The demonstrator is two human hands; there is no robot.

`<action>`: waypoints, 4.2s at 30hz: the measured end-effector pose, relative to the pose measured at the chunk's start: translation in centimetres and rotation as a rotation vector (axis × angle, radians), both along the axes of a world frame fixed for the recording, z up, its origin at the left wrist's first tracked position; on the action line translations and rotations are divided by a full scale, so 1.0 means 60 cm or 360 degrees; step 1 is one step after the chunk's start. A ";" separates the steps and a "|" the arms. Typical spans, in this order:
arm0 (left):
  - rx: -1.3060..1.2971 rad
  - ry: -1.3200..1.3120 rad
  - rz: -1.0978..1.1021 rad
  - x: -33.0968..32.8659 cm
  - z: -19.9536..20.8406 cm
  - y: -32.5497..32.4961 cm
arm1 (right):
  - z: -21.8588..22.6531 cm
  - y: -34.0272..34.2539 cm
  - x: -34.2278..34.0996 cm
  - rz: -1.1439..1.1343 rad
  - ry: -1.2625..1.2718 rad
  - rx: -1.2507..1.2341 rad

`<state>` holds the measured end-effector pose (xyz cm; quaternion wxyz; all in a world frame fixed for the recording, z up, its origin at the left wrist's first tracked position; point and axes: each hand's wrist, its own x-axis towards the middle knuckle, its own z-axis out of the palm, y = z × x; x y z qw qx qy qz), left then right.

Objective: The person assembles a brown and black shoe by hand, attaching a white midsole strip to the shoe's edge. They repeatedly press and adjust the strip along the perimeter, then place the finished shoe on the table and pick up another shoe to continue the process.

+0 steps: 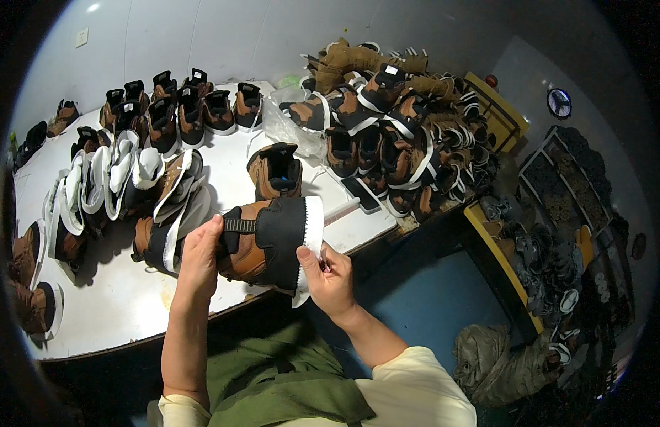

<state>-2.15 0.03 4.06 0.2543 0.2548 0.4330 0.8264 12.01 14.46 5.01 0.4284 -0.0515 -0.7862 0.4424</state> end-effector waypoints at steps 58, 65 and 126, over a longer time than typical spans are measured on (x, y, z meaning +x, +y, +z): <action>-0.0668 0.1544 0.1040 0.035 -0.029 -0.120 | 0.013 -0.023 -0.086 0.0992 -0.0446 0.0016; -0.0580 0.1379 0.1049 0.045 -0.054 -0.134 | 0.001 -0.024 -0.090 0.1025 -0.0620 -0.0198; -0.0774 0.1065 0.1186 0.114 -0.130 -0.152 | -0.075 -0.038 -0.066 0.1040 -0.0206 0.0634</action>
